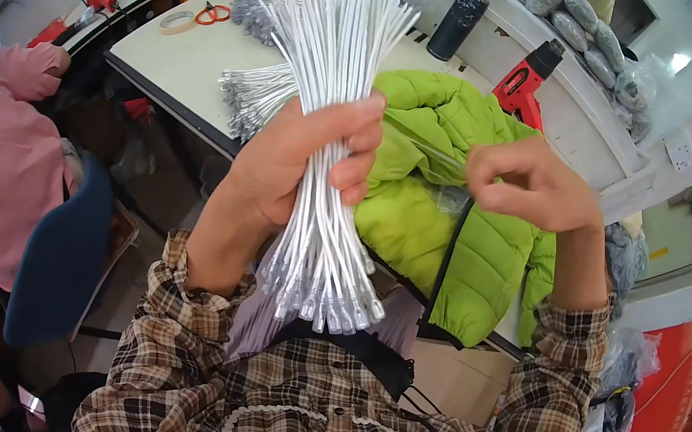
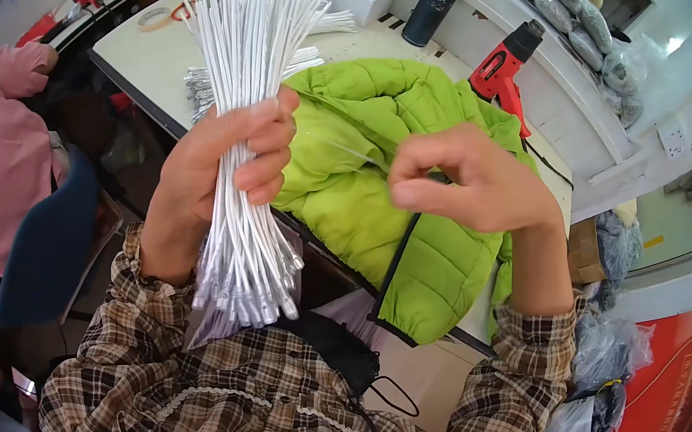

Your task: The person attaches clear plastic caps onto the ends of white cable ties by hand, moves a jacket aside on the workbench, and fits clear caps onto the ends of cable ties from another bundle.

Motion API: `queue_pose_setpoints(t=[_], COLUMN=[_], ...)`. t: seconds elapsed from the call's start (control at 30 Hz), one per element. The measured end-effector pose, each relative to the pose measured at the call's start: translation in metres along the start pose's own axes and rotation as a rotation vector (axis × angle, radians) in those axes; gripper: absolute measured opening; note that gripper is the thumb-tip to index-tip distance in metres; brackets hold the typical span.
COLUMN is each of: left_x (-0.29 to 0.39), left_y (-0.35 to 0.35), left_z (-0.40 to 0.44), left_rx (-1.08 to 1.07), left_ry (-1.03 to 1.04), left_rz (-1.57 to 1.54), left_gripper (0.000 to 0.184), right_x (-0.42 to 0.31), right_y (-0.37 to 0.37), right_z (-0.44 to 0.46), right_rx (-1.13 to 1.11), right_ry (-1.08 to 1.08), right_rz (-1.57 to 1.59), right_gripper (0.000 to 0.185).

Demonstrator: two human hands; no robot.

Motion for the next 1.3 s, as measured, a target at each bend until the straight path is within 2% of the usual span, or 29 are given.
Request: queue_pose_setpoints(t=[0.03, 0.07, 0.13, 0.17, 0.2, 0.23, 0.3, 0.33, 0.37, 0.43, 0.47, 0.53, 0.57, 0.63, 0.7, 0.73, 0.8, 0.83, 0.97, 1.0, 1.07, 1.13, 1.2, 1.23, 1.3], left_x=[0.001, 0.000, -0.004, -0.007, -0.008, -0.011, -0.014, -0.012, -0.018, -0.023, -0.027, -0.031, -0.037, -0.044, -0.043, -0.041, -0.042, -0.042, -0.055, -0.051, -0.036, -0.023, -0.010, -0.003, 0.010], left_y=[0.001, 0.002, 0.003, 0.002, 0.003, 0.004, 0.010, 0.010, -0.001, -0.025, -0.038, -0.058, -0.073, -0.092, -0.085, -0.076, -0.061, -0.062, -0.089, -0.088, -0.080, -0.074, -0.064, -0.054, -0.037], left_z=[-0.006, -0.012, -0.023, -0.027, -0.031, -0.036, -0.044, -0.045, -0.042, -0.040, -0.043, -0.040, -0.038, -0.037, -0.043, -0.043, -0.046, -0.046, -0.050, -0.053, -0.065, -0.079, -0.089, -0.092, -0.098], left_rx=[-0.005, -0.011, -0.022, -0.023, -0.052, -0.080, -0.135, -0.133, -0.092, -0.006, 0.041, 0.049, 0.054, 0.064, 0.048, 0.022, -0.031, -0.028, 0.109, 0.120, 0.202, 0.281, 0.241, 0.183, 0.061], left_ry=[-0.004, -0.008, -0.025, -0.024, 0.028, 0.080, 0.184, 0.183, 0.049, -0.217, -0.353, -0.333, -0.312, -0.268, -0.224, -0.170, -0.070, -0.070, -0.347, -0.349, -0.370, -0.369, -0.297, -0.242, -0.137], left_rz=[0.141, 0.281, 0.559, 0.563, 0.711, 0.857, 1.149, 1.150, 1.198, 1.283, 1.317, 1.337, 1.353, 1.386, 1.467, 1.554, 1.716, 1.716, 1.151, 1.149, 0.912, 0.669, 0.620, 0.576, 0.490], left_gripper=[0.016, 0.016, 0.016, 0.016, 0.015, 0.015, 0.015, 0.015, 0.014, 0.015, 0.016, 0.016, 0.016, 0.016, 0.016, 0.016, 0.016, 0.016, 0.015, 0.015, 0.019, 0.025, 0.025, 0.024, 0.024], right_x=[-0.007, -0.010, -0.019, -0.017, -0.014, -0.019, -0.032, -0.039, -0.039, -0.059, -0.067, -0.119, -0.122, -0.111, -0.045, -0.036, -0.022, -0.028, -0.107, -0.104, -0.103, -0.064, 0.004, 0.013, 0.043], right_y=[-0.008, -0.006, -0.030, -0.030, -0.033, -0.036, -0.014, -0.003, 0.011, 0.040, 0.054, 0.106, 0.110, 0.117, 0.073, 0.070, 0.060, 0.068, 0.170, 0.174, 0.171, 0.164, 0.135, 0.129, 0.113], right_z=[-0.005, -0.004, -0.008, -0.005, -0.001, 0.005, 0.023, 0.029, 0.033, 0.041, 0.033, 0.031, 0.029, 0.037, 0.052, 0.057, 0.061, 0.060, 0.026, 0.015, 0.007, -0.001, -0.016, -0.013, -0.016], right_rx=[0.110, 0.106, 0.204, 0.197, 0.190, 0.190, -0.024, -0.044, -0.132, -0.107, -0.149, -0.199, -0.206, -0.241, -0.001, -0.004, 0.092, 0.089, -0.192, -0.131, -0.090, -0.345, -0.067, -0.081, -0.041], right_ry=[-0.186, -0.194, -0.453, -0.402, -0.350, -0.350, -0.193, -0.184, -0.104, 0.032, 0.056, -0.552, -0.552, -0.329, 0.031, 0.029, 0.022, 0.022, -0.294, -0.328, -0.370, 0.050, 0.499, 0.487, 0.700], right_rz=[0.133, 0.132, 1.119, 1.090, 1.060, 1.059, 0.936, 0.770, 0.707, 0.020, 0.045, -0.062, -0.053, -0.079, 0.302, 0.299, 0.894, 0.895, -0.145, -0.131, -0.121, -0.083, 0.233, 0.229, 0.152], right_gripper=[0.015, 0.015, 0.041, 0.053, 0.066, 0.066, 0.071, 0.076, 0.071, 0.067, 0.063, 0.064, 0.064, 0.061, 0.057, 0.057, 0.057, 0.057, 0.050, 0.046, 0.043, 0.042, 0.034, 0.034, 0.031])
Point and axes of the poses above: each hand's wrist, its own z-axis towards the middle knuckle, its own y-axis out of the palm, x = y × z, the point moved 10 cm from there along z, towards the middle knuckle
